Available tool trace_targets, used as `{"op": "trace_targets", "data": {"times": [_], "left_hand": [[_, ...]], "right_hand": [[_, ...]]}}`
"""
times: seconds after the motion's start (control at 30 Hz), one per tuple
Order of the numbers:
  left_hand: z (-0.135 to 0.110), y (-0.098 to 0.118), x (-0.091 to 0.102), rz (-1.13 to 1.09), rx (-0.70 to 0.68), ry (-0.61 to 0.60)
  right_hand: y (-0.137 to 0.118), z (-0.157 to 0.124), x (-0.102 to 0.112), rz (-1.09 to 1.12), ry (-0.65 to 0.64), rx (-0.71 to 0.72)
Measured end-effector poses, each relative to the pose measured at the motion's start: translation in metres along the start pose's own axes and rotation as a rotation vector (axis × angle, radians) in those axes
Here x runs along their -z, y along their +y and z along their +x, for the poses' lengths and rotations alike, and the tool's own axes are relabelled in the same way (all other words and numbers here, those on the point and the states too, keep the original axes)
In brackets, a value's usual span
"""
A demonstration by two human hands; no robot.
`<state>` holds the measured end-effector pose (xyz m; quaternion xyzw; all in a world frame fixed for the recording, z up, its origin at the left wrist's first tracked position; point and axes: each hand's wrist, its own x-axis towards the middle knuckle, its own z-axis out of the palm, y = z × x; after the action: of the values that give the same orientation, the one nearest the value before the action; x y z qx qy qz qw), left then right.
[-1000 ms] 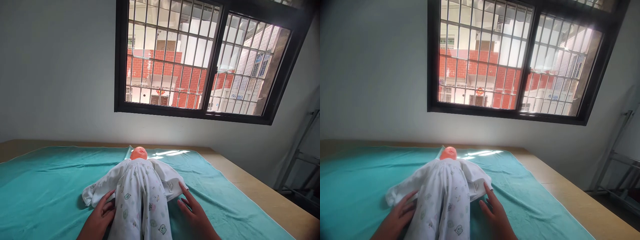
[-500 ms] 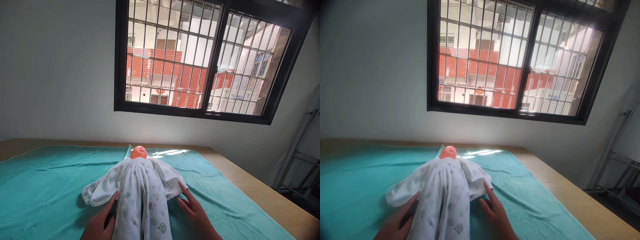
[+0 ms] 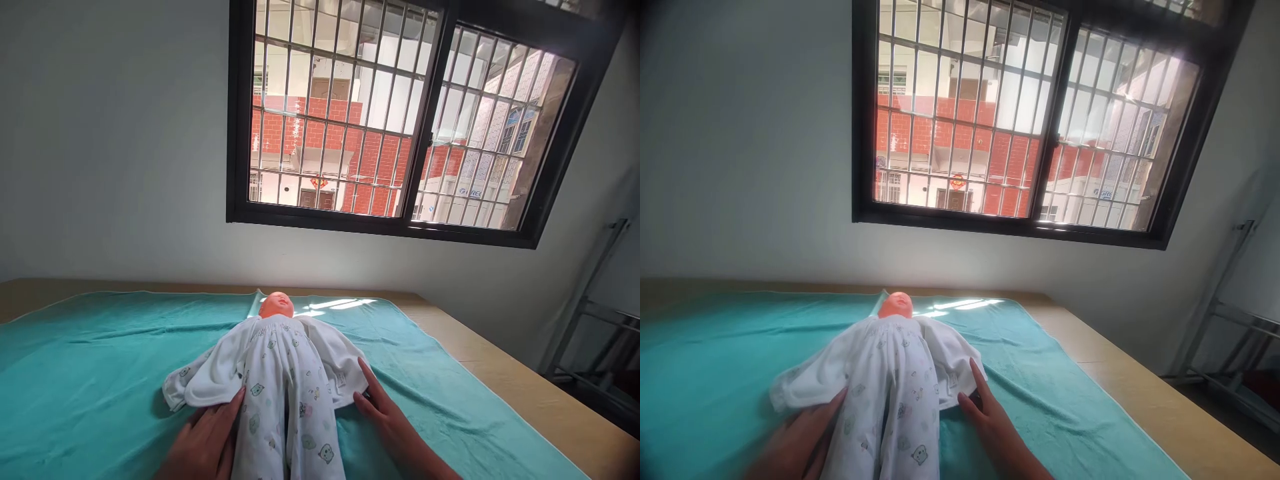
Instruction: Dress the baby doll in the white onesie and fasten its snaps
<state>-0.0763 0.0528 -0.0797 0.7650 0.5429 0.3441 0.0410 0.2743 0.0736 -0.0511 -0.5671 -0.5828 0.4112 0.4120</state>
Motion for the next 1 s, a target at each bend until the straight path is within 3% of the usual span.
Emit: {"op": "trace_targets", "data": {"times": [0.1, 0.23, 0.33, 0.43, 0.5, 0.63, 0.7, 0.8, 1.0], "left_hand": [[0.0, 0.0, -0.001, -0.045, 0.0, 0.011], [0.001, 0.0, -0.01, -0.148, 0.071, 0.075], [0.006, -0.001, -0.016, -0.293, 0.199, 0.096], [0.015, -0.003, -0.016, -0.451, 0.374, 0.138], [0.02, -0.006, -0.012, -0.52, 0.474, 0.136], [0.024, -0.005, -0.002, -0.582, 0.554, 0.061], [0.023, -0.001, 0.001, -0.582, 0.555, 0.041], [0.022, 0.005, 0.003, -0.556, 0.54, 0.029], [0.015, 0.006, -0.002, -0.494, 0.478, 0.055]], "right_hand": [[-0.001, 0.011, 0.004, -0.081, -0.006, 0.015], [-0.003, 0.034, 0.005, -0.067, 0.116, -0.018], [-0.016, 0.042, -0.013, 0.035, 0.184, 0.021], [-0.04, 0.031, -0.046, -0.048, 0.203, 0.218], [-0.059, 0.017, -0.068, -0.25, 0.095, 0.392], [-0.085, -0.006, -0.092, -0.674, -0.295, 0.735], [-0.086, -0.01, -0.093, -0.762, -0.33, 0.795], [-0.074, -0.01, -0.092, -0.787, -0.234, 0.866], [-0.05, -0.004, -0.097, -0.608, 0.205, 0.881]]}}
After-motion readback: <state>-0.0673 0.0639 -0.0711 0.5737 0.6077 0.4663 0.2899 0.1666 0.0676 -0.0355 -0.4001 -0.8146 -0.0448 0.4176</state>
